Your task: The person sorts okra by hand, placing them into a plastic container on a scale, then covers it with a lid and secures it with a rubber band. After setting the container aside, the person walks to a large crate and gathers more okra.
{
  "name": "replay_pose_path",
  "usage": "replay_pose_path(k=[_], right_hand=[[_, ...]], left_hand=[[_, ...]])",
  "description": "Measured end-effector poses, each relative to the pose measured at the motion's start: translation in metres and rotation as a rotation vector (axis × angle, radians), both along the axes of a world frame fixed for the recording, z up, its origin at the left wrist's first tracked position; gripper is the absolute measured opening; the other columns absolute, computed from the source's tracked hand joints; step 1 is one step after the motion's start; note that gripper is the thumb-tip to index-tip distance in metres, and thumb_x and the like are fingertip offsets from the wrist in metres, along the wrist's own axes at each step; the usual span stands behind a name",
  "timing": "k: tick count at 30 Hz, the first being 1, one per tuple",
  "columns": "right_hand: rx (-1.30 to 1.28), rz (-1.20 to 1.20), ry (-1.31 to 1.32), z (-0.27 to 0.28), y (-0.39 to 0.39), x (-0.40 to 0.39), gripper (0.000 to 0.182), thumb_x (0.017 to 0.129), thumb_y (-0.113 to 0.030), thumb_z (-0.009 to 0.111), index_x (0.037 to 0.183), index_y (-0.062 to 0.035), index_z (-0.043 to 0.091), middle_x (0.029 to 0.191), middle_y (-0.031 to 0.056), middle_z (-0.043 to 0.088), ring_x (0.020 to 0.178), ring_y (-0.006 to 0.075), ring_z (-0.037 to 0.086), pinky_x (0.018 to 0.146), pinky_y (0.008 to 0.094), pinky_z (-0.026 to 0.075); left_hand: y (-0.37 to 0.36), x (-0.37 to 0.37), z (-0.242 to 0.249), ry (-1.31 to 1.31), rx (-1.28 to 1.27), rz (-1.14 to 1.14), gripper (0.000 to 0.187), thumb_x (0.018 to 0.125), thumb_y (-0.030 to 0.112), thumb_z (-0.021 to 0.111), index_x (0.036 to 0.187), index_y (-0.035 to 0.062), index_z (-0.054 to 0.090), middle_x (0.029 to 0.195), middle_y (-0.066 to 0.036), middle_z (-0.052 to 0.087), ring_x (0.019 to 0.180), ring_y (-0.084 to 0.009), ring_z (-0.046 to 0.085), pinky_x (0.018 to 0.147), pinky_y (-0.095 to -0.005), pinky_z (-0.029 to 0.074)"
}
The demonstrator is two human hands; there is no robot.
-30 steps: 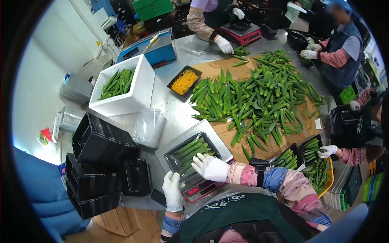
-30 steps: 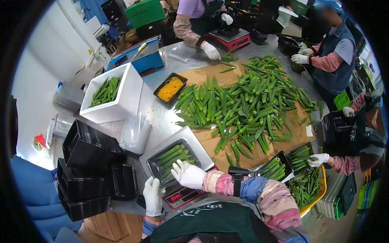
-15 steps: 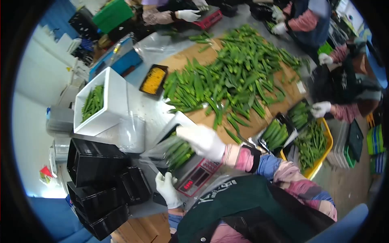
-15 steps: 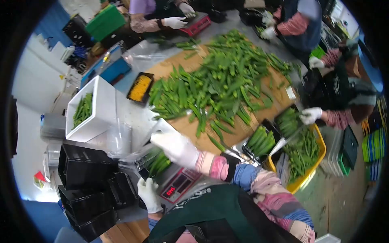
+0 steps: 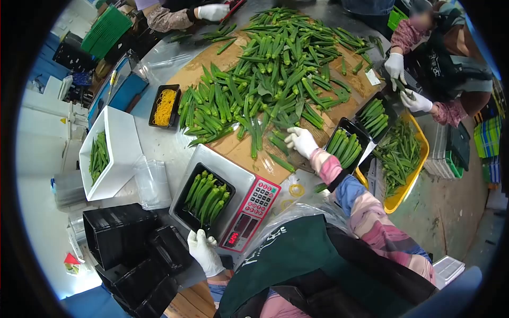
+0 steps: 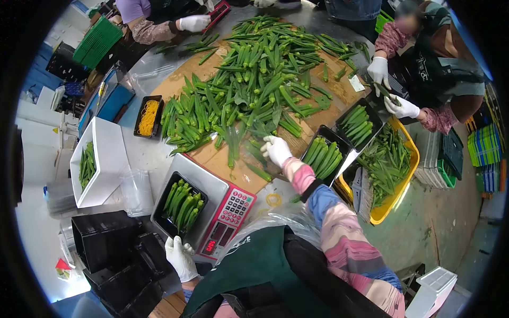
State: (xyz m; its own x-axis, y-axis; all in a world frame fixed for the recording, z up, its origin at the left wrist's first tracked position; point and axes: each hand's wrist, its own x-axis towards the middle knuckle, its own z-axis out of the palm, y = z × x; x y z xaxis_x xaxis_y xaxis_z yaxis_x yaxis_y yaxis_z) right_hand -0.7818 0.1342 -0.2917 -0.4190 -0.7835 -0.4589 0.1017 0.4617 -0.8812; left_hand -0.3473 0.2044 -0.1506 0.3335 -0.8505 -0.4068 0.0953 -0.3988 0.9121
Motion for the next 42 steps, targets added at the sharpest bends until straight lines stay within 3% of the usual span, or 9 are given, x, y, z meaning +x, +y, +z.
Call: replay_pose_path(k=[3, 7, 14, 18, 19, 22, 26, 35, 42], right_hand=[[0.042, 0.122, 0.538, -0.014, 0.008, -0.030, 0.032, 0.091, -0.030, 0.066, 0.109, -0.0053, 0.072, 0.093, 0.0156, 0.074, 0.082, 0.0268, 0.072, 0.077, 0.0370, 0.055], [0.020, -0.148, 0.706, 0.036, -0.016, -0.062, 0.030, 0.088, -0.037, 0.069, 0.100, -0.0099, 0.073, 0.090, 0.0130, 0.074, 0.084, 0.0299, 0.071, 0.076, 0.0386, 0.054], [0.070, 0.158, 0.623, 0.071, -0.071, -0.109, 0.039, 0.084, -0.044, 0.073, 0.093, -0.0057, 0.077, 0.082, 0.0147, 0.074, 0.080, 0.0277, 0.072, 0.076, 0.0371, 0.054], [0.205, 0.273, 0.699, 0.085, -0.108, -0.139, 0.054, 0.085, -0.053, 0.071, 0.075, -0.0002, 0.075, 0.065, 0.0125, 0.070, 0.066, 0.0246, 0.070, 0.071, 0.0358, 0.054], [0.349, 0.399, 0.779, 0.087, -0.118, -0.146, 0.052, 0.087, -0.051, 0.069, 0.084, -0.0003, 0.076, 0.078, 0.0166, 0.073, 0.075, 0.0299, 0.072, 0.075, 0.0397, 0.054], [0.490, 0.198, 0.959, 0.114, -0.141, -0.151, 0.048, 0.088, -0.047, 0.069, 0.101, -0.0018, 0.075, 0.107, 0.0220, 0.071, 0.099, 0.0365, 0.069, 0.085, 0.0436, 0.054], [0.158, -0.123, 1.083, 0.110, -0.174, -0.162, 0.025, 0.088, -0.037, 0.068, 0.099, -0.0148, 0.073, 0.093, 0.0112, 0.073, 0.091, 0.0327, 0.069, 0.081, 0.0420, 0.053], [-0.197, -0.161, 1.017, 0.081, -0.243, -0.156, 0.017, 0.088, -0.023, 0.064, 0.102, -0.0182, 0.075, 0.103, 0.0099, 0.072, 0.100, 0.0307, 0.067, 0.087, 0.0408, 0.053], [0.212, -0.151, 1.054, 0.080, -0.278, -0.147, 0.040, 0.085, -0.038, 0.074, 0.114, -0.0115, 0.066, 0.117, 0.0169, 0.063, 0.103, 0.0345, 0.067, 0.088, 0.0451, 0.055]], left_hand=[[0.001, -0.001, -0.001, -0.014, 0.008, 0.030, 0.034, 0.097, 0.010, 0.063, 0.128, 0.0003, 0.051, 0.093, -0.003, 0.059, 0.060, -0.0092, 0.056, 0.049, -0.0225, 0.044], [0.002, 0.004, -0.009, -0.046, 0.019, 0.018, 0.031, 0.099, 0.017, 0.063, 0.126, 0.0060, 0.052, 0.083, 0.001, 0.056, 0.060, -0.0089, 0.055, 0.050, -0.0241, 0.044], [0.002, 0.000, 0.001, -0.057, 0.053, 0.050, 0.034, 0.097, 0.013, 0.064, 0.127, 0.0009, 0.052, 0.097, -0.004, 0.061, 0.064, -0.0114, 0.060, 0.055, -0.0250, 0.050], [0.001, -0.004, 0.003, -0.078, 0.051, 0.081, 0.033, 0.097, 0.013, 0.064, 0.127, 0.0007, 0.053, 0.097, -0.004, 0.062, 0.063, -0.0116, 0.060, 0.055, -0.0255, 0.051], [0.001, -0.005, 0.004, -0.082, 0.057, 0.087, 0.033, 0.097, 0.013, 0.064, 0.126, 0.0007, 0.053, 0.097, -0.004, 0.062, 0.063, -0.0116, 0.060, 0.055, -0.0256, 0.051], [0.000, -0.004, 0.003, -0.099, 0.055, 0.091, 0.034, 0.097, 0.014, 0.064, 0.127, 0.0009, 0.053, 0.098, -0.005, 0.063, 0.064, -0.0114, 0.060, 0.056, -0.0255, 0.051], [-0.003, -0.006, 0.005, -0.180, 0.053, 0.139, 0.036, 0.099, 0.017, 0.062, 0.130, 0.0023, 0.054, 0.101, -0.003, 0.064, 0.072, -0.0077, 0.058, 0.059, -0.0230, 0.049], [-0.008, 0.010, 0.006, -0.148, -0.061, 0.146, 0.033, 0.100, 0.014, 0.058, 0.131, 0.0018, 0.055, 0.098, 0.000, 0.062, 0.075, -0.0045, 0.055, 0.066, -0.0188, 0.048], [-0.012, 0.006, 0.013, -0.225, 0.006, 0.233, 0.033, 0.100, 0.013, 0.058, 0.131, 0.0011, 0.055, 0.100, -0.001, 0.062, 0.076, -0.0062, 0.057, 0.065, -0.0197, 0.049]])
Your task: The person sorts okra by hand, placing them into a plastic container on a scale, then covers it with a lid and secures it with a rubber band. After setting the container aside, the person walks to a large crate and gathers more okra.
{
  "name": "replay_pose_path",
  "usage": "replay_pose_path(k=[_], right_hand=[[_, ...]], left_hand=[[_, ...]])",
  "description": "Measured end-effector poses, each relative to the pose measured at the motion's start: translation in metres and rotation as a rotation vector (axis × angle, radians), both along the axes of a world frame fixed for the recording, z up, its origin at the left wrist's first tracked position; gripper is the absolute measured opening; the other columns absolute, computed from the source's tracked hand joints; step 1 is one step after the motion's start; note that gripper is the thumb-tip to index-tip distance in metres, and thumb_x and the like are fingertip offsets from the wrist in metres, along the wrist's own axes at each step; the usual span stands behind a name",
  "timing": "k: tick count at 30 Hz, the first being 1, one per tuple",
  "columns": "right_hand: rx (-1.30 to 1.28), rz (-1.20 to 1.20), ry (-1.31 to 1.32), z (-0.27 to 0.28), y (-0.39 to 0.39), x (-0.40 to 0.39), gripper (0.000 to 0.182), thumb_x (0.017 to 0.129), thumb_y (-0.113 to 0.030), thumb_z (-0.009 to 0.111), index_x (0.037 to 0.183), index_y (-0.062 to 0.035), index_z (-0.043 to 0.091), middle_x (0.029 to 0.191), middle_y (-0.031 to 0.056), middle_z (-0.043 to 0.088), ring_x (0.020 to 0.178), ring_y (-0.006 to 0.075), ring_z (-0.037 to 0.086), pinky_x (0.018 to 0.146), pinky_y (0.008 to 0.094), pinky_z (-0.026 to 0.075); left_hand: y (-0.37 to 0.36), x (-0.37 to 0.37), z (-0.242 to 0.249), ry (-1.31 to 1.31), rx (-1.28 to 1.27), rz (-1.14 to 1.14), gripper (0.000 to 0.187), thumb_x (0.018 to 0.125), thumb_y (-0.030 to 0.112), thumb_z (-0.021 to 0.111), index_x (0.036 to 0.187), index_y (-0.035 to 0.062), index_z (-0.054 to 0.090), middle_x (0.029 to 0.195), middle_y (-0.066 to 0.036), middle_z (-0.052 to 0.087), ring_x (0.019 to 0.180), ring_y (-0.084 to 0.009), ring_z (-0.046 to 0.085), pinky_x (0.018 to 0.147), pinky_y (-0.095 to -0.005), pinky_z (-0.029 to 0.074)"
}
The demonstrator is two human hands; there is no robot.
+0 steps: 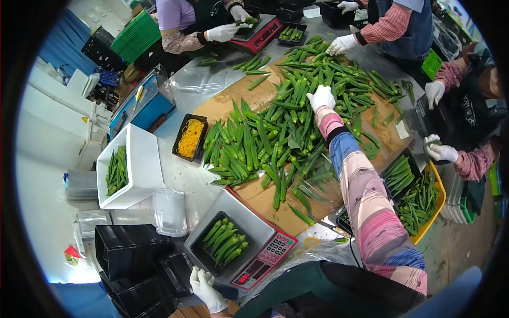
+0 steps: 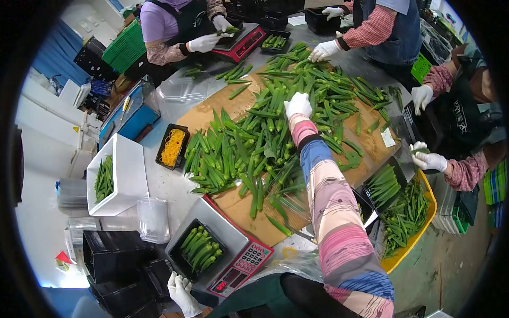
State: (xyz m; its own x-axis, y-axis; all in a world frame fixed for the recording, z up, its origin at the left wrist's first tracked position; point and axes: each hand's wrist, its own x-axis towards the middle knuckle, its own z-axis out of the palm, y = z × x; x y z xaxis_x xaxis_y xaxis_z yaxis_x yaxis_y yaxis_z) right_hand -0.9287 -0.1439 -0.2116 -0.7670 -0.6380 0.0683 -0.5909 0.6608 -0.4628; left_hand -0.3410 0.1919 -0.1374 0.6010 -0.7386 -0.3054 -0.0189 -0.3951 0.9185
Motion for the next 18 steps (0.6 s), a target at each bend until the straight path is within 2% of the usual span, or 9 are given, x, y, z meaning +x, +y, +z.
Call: replay_pose_path(k=[2, 9, 14, 17, 18], right_hand=[[0.095, -0.020, -0.025, 0.007, -0.007, -0.001, 0.049, 0.084, -0.046, 0.074, 0.116, -0.0105, 0.064, 0.123, 0.0186, 0.060, 0.105, 0.0366, 0.066, 0.088, 0.0467, 0.055], [0.162, 0.020, 0.052, 0.006, -0.022, -0.009, 0.050, 0.084, -0.049, 0.073, 0.116, -0.0121, 0.065, 0.120, 0.0166, 0.062, 0.106, 0.0344, 0.067, 0.086, 0.0453, 0.056], [0.262, -0.021, -0.090, -0.001, -0.039, -0.020, 0.034, 0.082, -0.034, 0.076, 0.108, -0.0112, 0.075, 0.123, 0.0149, 0.067, 0.110, 0.0285, 0.067, 0.088, 0.0393, 0.056], [-0.085, 0.247, -0.506, -0.040, -0.042, -0.054, 0.033, 0.084, -0.032, 0.075, 0.107, -0.0077, 0.075, 0.119, 0.0134, 0.070, 0.105, 0.0240, 0.068, 0.084, 0.0377, 0.055], [-0.313, 0.331, -0.604, -0.032, -0.027, -0.047, 0.030, 0.088, -0.026, 0.072, 0.110, -0.0055, 0.072, 0.118, 0.0102, 0.072, 0.101, 0.0194, 0.068, 0.080, 0.0380, 0.054]], left_hand=[[-0.001, 0.002, 0.000, -0.015, 0.019, 0.017, 0.034, 0.099, 0.012, 0.058, 0.131, 0.0009, 0.055, 0.099, -0.002, 0.062, 0.075, -0.0062, 0.057, 0.064, -0.0192, 0.048], [-0.003, 0.004, -0.004, -0.019, 0.037, 0.054, 0.034, 0.099, 0.012, 0.058, 0.131, 0.0002, 0.054, 0.098, -0.001, 0.062, 0.074, -0.0054, 0.057, 0.060, -0.0182, 0.047], [-0.007, 0.004, -0.005, -0.012, 0.008, 0.029, 0.033, 0.099, 0.012, 0.058, 0.130, 0.0009, 0.055, 0.100, -0.002, 0.063, 0.075, -0.0052, 0.057, 0.061, -0.0182, 0.047], [-0.009, 0.000, 0.003, -0.034, -0.013, 0.049, 0.033, 0.099, 0.012, 0.058, 0.130, 0.0019, 0.056, 0.101, -0.001, 0.063, 0.076, -0.0052, 0.058, 0.063, -0.0184, 0.048], [-0.009, 0.002, 0.003, -0.054, -0.028, 0.051, 0.032, 0.099, 0.012, 0.058, 0.130, 0.0021, 0.056, 0.102, -0.001, 0.064, 0.077, -0.0052, 0.058, 0.064, -0.0186, 0.048]])
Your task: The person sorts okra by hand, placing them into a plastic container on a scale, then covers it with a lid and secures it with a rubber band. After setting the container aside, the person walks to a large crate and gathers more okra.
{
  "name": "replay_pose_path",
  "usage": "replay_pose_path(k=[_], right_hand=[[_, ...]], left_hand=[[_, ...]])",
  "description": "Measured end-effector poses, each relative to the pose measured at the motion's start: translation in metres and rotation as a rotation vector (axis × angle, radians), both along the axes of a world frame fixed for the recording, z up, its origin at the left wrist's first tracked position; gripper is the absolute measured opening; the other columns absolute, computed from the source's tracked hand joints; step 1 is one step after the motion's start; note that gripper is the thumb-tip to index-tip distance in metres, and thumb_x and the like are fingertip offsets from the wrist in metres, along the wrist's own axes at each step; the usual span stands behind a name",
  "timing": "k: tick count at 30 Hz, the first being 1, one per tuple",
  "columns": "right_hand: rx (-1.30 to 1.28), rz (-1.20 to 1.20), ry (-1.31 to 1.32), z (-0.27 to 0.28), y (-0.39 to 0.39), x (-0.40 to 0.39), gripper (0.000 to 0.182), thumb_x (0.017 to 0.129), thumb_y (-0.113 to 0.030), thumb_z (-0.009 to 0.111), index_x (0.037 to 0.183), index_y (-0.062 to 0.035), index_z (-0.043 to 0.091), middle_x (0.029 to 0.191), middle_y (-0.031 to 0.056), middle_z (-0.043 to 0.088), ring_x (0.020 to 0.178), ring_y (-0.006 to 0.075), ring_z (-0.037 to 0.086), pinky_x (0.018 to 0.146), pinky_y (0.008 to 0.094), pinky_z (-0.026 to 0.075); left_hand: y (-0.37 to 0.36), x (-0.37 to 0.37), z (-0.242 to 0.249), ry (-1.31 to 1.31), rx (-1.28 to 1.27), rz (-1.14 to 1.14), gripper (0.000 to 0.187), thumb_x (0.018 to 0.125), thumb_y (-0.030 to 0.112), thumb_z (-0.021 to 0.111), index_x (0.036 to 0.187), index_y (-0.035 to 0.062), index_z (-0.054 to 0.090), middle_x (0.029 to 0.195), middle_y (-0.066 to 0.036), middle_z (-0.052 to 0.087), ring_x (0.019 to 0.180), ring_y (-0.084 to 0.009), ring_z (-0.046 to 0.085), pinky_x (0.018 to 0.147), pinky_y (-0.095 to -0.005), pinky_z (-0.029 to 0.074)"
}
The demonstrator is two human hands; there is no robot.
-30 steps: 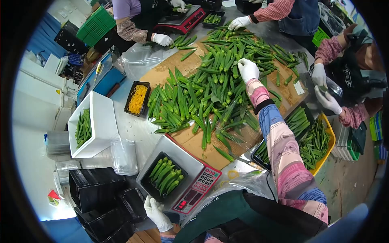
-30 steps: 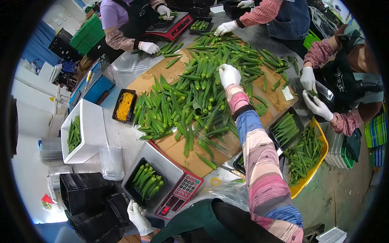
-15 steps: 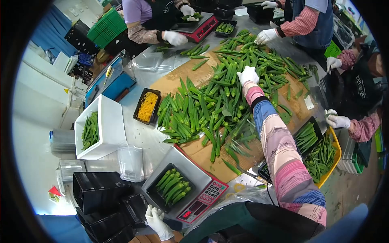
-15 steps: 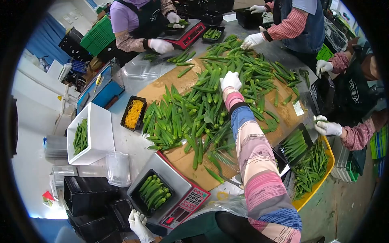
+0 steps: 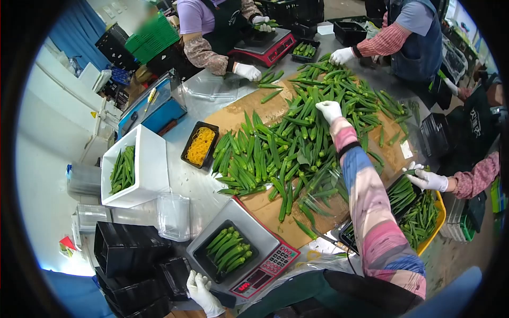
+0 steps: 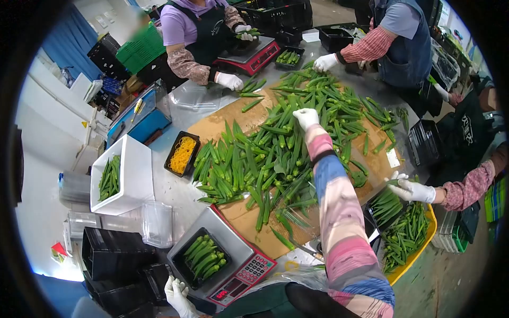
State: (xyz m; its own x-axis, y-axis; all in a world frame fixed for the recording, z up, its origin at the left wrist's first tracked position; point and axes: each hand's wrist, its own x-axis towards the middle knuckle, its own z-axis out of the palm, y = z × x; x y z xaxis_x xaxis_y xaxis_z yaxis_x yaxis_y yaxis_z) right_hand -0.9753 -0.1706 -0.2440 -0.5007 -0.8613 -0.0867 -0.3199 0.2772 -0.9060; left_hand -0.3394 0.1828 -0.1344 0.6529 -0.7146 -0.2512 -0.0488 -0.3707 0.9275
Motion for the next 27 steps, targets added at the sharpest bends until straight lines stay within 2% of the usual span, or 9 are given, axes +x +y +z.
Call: replay_pose_path(k=[3, 7, 9, 12, 14, 16, 19, 22, 27], right_hand=[[-0.272, 0.172, -0.842, 0.033, 0.045, 0.033, 0.029, 0.093, -0.024, 0.069, 0.115, -0.0048, 0.068, 0.113, 0.0059, 0.072, 0.096, 0.0157, 0.067, 0.077, 0.0372, 0.053], [-0.506, 0.351, -1.429, 0.086, 0.114, 0.101, 0.027, 0.100, -0.025, 0.061, 0.116, -0.0036, 0.062, 0.097, 0.0063, 0.069, 0.080, 0.0148, 0.061, 0.075, 0.0318, 0.052], [-0.478, 0.380, -1.438, 0.088, 0.147, 0.144, 0.025, 0.101, -0.023, 0.058, 0.114, -0.0014, 0.061, 0.093, 0.0077, 0.067, 0.078, 0.0144, 0.060, 0.073, 0.0309, 0.052], [-0.149, 0.618, -0.767, 0.125, 0.210, 0.221, 0.029, 0.100, -0.027, 0.058, 0.112, -0.0007, 0.063, 0.092, 0.0071, 0.072, 0.073, 0.0143, 0.064, 0.068, 0.0281, 0.053], [-0.390, 0.936, -0.464, 0.112, 0.244, 0.266, 0.034, 0.103, -0.031, 0.054, 0.115, -0.0012, 0.064, 0.090, 0.0060, 0.072, 0.076, 0.0106, 0.065, 0.071, 0.0266, 0.054], [0.072, 1.093, -0.640, 0.123, 0.280, 0.297, 0.029, 0.102, -0.028, 0.055, 0.117, -0.0042, 0.065, 0.088, 0.0026, 0.071, 0.080, 0.0090, 0.064, 0.071, 0.0265, 0.055], [0.119, 1.099, -0.599, 0.119, 0.314, 0.322, 0.026, 0.100, -0.024, 0.057, 0.108, -0.0018, 0.069, 0.089, 0.0029, 0.071, 0.080, 0.0098, 0.065, 0.075, 0.0272, 0.054], [0.050, 0.871, -0.661, 0.111, 0.331, 0.326, 0.027, 0.098, -0.025, 0.061, 0.105, -0.0011, 0.070, 0.087, 0.0032, 0.071, 0.079, 0.0101, 0.065, 0.076, 0.0282, 0.053], [0.032, 0.846, -0.544, 0.115, 0.334, 0.320, 0.028, 0.095, -0.028, 0.065, 0.097, -0.0006, 0.072, 0.084, 0.0053, 0.072, 0.079, 0.0116, 0.065, 0.075, 0.0291, 0.053]], left_hand=[[-0.001, -0.002, 0.009, -0.048, -0.066, -0.044, 0.034, 0.100, 0.013, 0.058, 0.132, 0.0020, 0.056, 0.109, -0.002, 0.064, 0.083, -0.0054, 0.058, 0.071, -0.0200, 0.048], [-0.016, -0.031, 0.032, -0.078, -0.143, -0.083, 0.035, 0.101, 0.015, 0.060, 0.133, 0.0021, 0.056, 0.116, -0.004, 0.064, 0.086, -0.0057, 0.058, 0.076, -0.0206, 0.048], [-0.021, -0.049, 0.043, -0.055, -0.172, -0.175, 0.037, 0.101, 0.015, 0.060, 0.135, 0.0018, 0.055, 0.116, -0.005, 0.064, 0.087, -0.0066, 0.059, 0.077, -0.0217, 0.048], [-0.025, -0.084, 0.061, -0.008, -0.186, -0.398, 0.039, 0.103, 0.016, 0.055, 0.140, 0.0026, 0.052, 0.122, -0.010, 0.063, 0.090, -0.0113, 0.060, 0.080, -0.0241, 0.050], [-0.025, -0.105, 0.072, 0.078, -0.178, -0.527, 0.043, 0.105, 0.019, 0.051, 0.146, 0.0037, 0.046, 0.124, -0.013, 0.061, 0.091, -0.0139, 0.061, 0.083, -0.0265, 0.051], [-0.022, -0.131, 0.086, 0.046, -0.244, -0.642, 0.050, 0.104, 0.019, 0.053, 0.150, 0.0034, 0.039, 0.132, -0.015, 0.057, 0.098, -0.0168, 0.060, 0.085, -0.0289, 0.051], [-0.017, -0.122, 0.077, 0.178, -0.218, -0.770, 0.052, 0.098, 0.004, 0.059, 0.148, 0.0013, 0.042, 0.135, -0.017, 0.055, 0.112, -0.0177, 0.059, 0.092, -0.0296, 0.051], [-0.005, -0.120, 0.080, 0.178, -0.053, -0.839, 0.040, 0.097, 0.000, 0.061, 0.136, -0.0020, 0.054, 0.116, -0.010, 0.065, 0.090, -0.0110, 0.061, 0.078, -0.0224, 0.051], [0.012, -0.118, 0.073, 0.107, 0.104, -1.002, 0.030, 0.096, 0.005, 0.064, 0.125, -0.0019, 0.061, 0.085, -0.003, 0.065, 0.064, -0.0064, 0.053, 0.059, -0.0200, 0.045]])
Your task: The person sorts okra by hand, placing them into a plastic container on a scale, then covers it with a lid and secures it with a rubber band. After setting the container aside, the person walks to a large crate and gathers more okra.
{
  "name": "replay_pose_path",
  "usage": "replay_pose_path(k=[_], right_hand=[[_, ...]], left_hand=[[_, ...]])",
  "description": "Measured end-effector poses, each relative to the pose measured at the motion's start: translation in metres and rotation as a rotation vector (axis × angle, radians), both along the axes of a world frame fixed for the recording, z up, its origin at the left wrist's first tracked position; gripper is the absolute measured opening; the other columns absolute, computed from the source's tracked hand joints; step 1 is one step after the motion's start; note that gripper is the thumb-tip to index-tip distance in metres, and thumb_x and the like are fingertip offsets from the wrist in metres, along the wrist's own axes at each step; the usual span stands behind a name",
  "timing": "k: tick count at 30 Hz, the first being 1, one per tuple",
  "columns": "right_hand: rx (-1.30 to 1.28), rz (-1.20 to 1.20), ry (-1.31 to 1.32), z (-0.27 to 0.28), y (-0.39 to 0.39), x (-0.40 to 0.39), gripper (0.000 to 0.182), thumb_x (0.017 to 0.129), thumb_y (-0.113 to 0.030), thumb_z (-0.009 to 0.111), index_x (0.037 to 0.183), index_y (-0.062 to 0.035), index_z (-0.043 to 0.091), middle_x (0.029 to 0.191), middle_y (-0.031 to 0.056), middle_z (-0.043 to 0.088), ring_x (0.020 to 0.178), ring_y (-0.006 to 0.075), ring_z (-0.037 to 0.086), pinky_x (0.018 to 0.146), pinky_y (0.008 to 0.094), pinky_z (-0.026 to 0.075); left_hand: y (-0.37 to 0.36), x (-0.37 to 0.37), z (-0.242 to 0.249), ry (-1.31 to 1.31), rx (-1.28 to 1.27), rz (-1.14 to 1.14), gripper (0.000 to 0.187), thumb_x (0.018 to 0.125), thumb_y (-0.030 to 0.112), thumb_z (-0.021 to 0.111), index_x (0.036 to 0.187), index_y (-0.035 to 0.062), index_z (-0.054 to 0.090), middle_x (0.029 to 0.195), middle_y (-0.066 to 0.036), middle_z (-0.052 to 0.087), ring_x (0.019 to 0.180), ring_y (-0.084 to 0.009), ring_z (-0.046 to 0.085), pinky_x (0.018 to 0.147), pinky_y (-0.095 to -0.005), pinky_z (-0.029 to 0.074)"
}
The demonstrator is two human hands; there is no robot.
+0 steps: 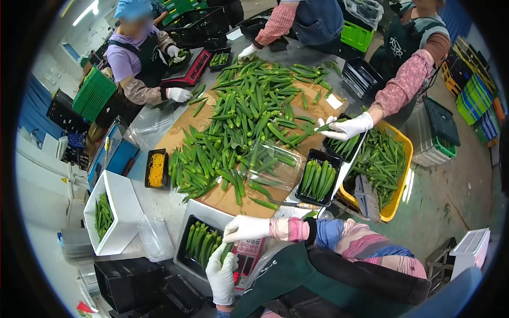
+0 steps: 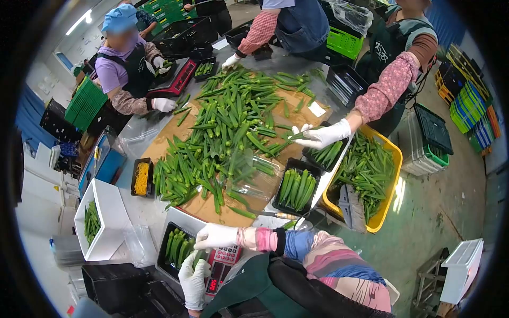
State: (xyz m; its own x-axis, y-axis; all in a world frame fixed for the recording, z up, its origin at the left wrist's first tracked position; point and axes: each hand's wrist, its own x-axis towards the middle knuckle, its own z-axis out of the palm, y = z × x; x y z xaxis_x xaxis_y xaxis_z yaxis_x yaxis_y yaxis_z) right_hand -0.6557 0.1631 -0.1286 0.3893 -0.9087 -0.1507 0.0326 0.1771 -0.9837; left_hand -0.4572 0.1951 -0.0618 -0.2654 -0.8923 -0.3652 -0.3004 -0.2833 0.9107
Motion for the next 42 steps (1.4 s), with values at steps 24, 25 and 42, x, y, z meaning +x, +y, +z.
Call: replay_pose_path(k=[24, 25, 42], right_hand=[[0.014, -0.078, -0.036, 0.035, 0.020, 0.041, 0.027, 0.094, -0.021, 0.064, 0.110, 0.0010, 0.068, 0.091, 0.0099, 0.071, 0.082, 0.0132, 0.064, 0.076, 0.0324, 0.053], [0.121, -0.052, -0.077, 0.027, 0.018, 0.040, 0.027, 0.094, -0.020, 0.065, 0.111, 0.0008, 0.068, 0.089, 0.0066, 0.071, 0.080, 0.0105, 0.062, 0.074, 0.0301, 0.052], [-0.916, -0.118, 0.696, -0.022, -0.096, 0.076, 0.038, 0.082, -0.011, 0.071, 0.120, -0.0118, 0.068, 0.104, 0.0076, 0.065, 0.097, 0.0293, 0.057, 0.085, 0.0395, 0.044]], left_hand=[[-0.013, 0.010, -0.022, 0.671, 0.078, 0.285, 0.036, 0.103, 0.023, 0.055, 0.134, 0.0040, 0.053, 0.138, -0.011, 0.056, 0.128, -0.0229, 0.051, 0.111, -0.0409, 0.038], [-0.013, 0.013, -0.017, 0.694, 0.054, 0.347, 0.035, 0.103, 0.021, 0.056, 0.133, 0.0042, 0.054, 0.138, -0.011, 0.056, 0.126, -0.0229, 0.053, 0.109, -0.0416, 0.040], [0.008, 0.161, -0.045, 0.535, -0.217, 1.028, 0.025, 0.102, 0.026, 0.058, 0.112, 0.0051, 0.066, 0.120, -0.011, 0.069, 0.105, -0.0195, 0.066, 0.094, -0.0353, 0.051]])
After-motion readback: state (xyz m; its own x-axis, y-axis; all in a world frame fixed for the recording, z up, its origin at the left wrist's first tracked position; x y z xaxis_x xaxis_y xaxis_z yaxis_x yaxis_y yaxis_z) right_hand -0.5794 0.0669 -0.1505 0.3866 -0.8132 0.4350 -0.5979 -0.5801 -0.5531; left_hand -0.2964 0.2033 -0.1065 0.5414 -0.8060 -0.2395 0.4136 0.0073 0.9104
